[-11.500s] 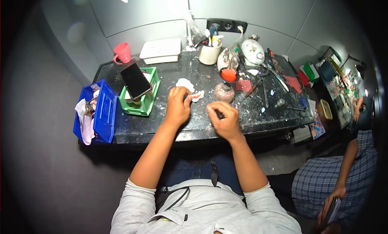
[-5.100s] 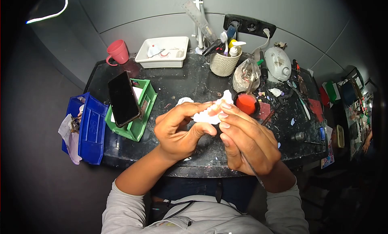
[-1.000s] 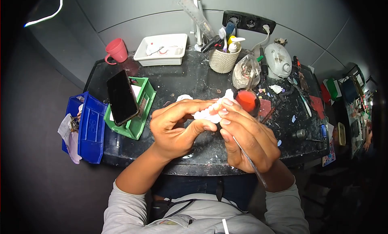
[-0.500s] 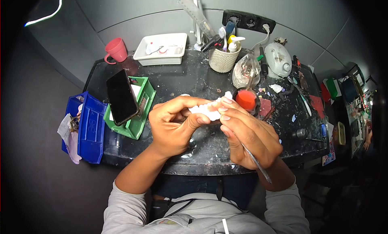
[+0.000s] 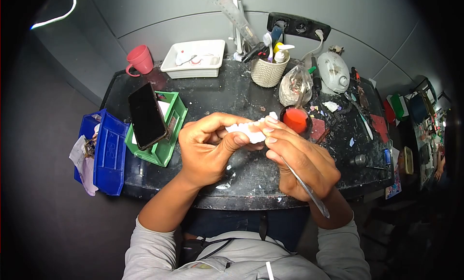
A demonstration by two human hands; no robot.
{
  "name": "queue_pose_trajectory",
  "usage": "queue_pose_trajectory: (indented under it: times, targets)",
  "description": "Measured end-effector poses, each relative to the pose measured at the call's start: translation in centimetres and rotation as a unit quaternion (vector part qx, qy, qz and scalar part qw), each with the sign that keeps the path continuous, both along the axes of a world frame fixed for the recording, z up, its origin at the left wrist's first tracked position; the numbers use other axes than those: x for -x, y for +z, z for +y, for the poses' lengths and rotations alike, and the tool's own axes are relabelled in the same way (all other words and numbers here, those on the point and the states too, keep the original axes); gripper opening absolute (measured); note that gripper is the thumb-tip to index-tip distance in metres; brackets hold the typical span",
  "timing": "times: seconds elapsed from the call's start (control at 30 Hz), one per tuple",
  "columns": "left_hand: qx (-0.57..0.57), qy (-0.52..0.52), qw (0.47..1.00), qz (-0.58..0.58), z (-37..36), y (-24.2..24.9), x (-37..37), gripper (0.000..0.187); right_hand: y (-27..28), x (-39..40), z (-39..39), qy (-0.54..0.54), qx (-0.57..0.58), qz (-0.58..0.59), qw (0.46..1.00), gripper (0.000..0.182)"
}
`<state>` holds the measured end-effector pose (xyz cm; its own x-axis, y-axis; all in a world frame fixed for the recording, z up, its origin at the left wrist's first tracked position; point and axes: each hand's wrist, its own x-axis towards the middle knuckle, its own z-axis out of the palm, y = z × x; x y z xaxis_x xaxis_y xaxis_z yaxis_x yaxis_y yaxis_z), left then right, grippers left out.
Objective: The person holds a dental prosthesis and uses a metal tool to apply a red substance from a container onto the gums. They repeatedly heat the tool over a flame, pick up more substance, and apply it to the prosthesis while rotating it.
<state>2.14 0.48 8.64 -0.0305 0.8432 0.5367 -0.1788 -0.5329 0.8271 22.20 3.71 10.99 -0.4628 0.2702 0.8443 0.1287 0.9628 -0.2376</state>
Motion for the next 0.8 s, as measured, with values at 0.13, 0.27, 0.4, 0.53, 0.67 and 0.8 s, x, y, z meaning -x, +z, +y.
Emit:
queue_pose_trajectory:
  times: [0.13,0.27,0.4,0.53,0.67,0.8]
  targets:
    - [0.007,0.004,1.0,0.005,-0.06,0.07,0.03,0.028,-0.03,-0.08,0.08,0.007,0.009,0.001,1.0,0.029]
    - [0.011,-0.001,1.0,-0.003,0.03,-0.07,0.05,0.026,0.03,0.06,0.04,-0.001,0.013,0.004,1.0,0.028]
    - [0.011,0.0,1.0,-0.003,0.04,-0.05,0.02,0.025,-0.13,0.04,-0.04,-0.017,0.012,0.003,1.0,0.026]
    - [0.016,-0.01,1.0,-0.01,0.13,-0.31,0.14,0.025,-0.28,0.07,0.05,-0.023,0.006,-0.002,1.0,0.024]
    - [0.019,-0.013,1.0,-0.014,0.14,-0.21,0.2,0.024,-0.49,0.19,0.3,-0.028,-0.021,-0.006,0.999,0.022]
    - [0.026,-0.018,0.999,-0.02,0.18,-0.26,0.22,0.023,-0.49,0.33,0.19,-0.039,-0.021,-0.02,0.999,0.023]
